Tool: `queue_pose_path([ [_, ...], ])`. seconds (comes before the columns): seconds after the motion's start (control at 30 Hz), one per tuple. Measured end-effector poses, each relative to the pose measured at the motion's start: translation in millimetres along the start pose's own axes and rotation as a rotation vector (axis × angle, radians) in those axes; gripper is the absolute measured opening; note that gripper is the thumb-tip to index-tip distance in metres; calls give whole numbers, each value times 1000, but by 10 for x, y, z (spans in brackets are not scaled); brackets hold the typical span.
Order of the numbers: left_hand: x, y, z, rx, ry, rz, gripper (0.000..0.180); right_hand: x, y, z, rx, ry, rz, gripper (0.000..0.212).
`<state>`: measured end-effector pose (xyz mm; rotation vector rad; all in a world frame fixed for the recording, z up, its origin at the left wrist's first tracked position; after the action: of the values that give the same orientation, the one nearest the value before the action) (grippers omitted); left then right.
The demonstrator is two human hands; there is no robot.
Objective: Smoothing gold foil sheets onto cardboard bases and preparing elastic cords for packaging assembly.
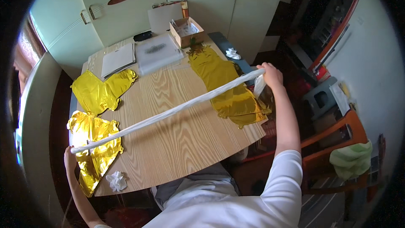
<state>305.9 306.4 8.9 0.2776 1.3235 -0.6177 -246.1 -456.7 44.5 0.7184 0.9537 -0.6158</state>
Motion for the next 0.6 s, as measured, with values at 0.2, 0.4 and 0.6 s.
queue_pose_path([
  [0.2,57,14,-22,-15,-26,67,15,628,-176,-144,49,144,136,19],
  [0.4,52,330,-39,-43,59,44,12,732,-308,-250,159,558,749,13],
  [0.6,-99,133,-162,-1,67,65,24,143,227,-394,-130,316,34,30],
])
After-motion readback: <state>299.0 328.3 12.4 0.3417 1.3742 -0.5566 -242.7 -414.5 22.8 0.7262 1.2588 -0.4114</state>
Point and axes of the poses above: each hand's wrist, its own z-axis towards the middle knuckle, its own x-axis out of the palm, y = z × x, the point moved 3 cm from there along z, towards the middle knuckle, and after that the axes turned 6 degrees about z, right-handed, at the moved point
